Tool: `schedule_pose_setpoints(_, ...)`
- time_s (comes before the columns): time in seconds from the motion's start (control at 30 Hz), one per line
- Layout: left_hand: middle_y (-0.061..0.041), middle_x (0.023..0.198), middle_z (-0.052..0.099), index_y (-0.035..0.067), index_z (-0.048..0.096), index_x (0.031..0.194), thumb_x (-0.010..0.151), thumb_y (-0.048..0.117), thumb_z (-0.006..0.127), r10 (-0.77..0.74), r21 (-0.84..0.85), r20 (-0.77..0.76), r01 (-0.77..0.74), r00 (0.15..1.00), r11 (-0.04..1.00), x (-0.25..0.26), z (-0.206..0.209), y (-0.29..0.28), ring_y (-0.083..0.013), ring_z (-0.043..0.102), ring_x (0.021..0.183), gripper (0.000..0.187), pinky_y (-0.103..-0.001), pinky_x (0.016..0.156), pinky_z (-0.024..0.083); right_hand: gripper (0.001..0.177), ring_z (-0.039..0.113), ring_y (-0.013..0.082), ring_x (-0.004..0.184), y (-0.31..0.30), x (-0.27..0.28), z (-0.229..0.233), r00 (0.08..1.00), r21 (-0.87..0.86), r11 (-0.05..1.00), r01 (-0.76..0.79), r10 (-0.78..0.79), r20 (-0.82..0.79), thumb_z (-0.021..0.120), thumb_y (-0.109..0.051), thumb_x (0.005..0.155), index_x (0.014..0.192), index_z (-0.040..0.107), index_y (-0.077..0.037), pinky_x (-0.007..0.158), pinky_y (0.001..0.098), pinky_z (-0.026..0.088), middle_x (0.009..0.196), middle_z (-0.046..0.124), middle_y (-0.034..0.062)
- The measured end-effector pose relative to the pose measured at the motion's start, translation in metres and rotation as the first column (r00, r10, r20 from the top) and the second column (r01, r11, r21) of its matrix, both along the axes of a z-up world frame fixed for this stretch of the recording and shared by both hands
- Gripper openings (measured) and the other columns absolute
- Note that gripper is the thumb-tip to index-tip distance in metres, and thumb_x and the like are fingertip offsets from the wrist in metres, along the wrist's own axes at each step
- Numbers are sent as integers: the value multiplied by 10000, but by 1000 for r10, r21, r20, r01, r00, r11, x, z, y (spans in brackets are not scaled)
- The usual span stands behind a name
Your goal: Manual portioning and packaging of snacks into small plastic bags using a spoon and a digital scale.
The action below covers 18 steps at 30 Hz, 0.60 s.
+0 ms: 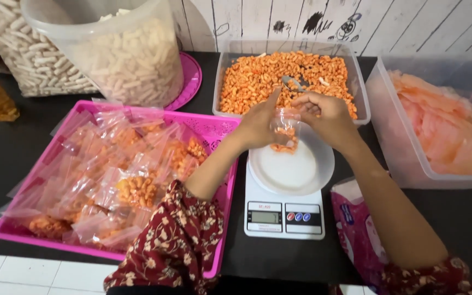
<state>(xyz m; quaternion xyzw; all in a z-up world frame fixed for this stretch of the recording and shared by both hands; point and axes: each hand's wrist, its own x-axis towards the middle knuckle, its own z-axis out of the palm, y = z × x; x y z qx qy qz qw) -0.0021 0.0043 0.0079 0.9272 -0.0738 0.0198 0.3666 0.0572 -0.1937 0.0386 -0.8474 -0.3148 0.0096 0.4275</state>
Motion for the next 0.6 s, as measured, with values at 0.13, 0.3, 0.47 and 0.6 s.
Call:
schedule_pose_setpoints(0.13,-338,1477,443,38,69,1602,694,354,896,12,-244,63,4,998,970,-14,41,-4,-499,387,1415,1268,-546,1191,309,247,661,114,812,0,0,29,998,170,985,-34,26,50,807,-109,856,1095,745,-113,744,240,541,904,722,58)
schedule_pose_setpoints(0.3,-287,1428,491,29,-31,1596,579,400,941,182,-509,61,-126,981,851,8,52,-16,-475,449,1376,1455,-547,1155,377,192,658,34,727,11,13,51,986,359,933,25,-82,146,810,-107,910,1082,744,-159,611,153,530,911,709,-11)
schedule_pose_setpoints(0.47,-256,1249,603,99,325,1421,692,406,843,309,-555,102,-203,946,806,46,37,-36,-460,569,1240,946,-559,1022,481,234,676,108,744,29,18,47,992,335,942,4,-45,115,790,-55,873,1094,738,-110,575,226,579,892,709,56)
schedule_pose_setpoints(0.6,-217,1080,680,126,549,1127,746,382,806,371,-521,114,-263,922,812,63,32,-35,-474,642,1117,526,-554,889,535,317,682,102,872,30,20,50,996,365,931,-9,-26,91,832,-142,850,1150,732,-118,780,243,585,933,712,55)
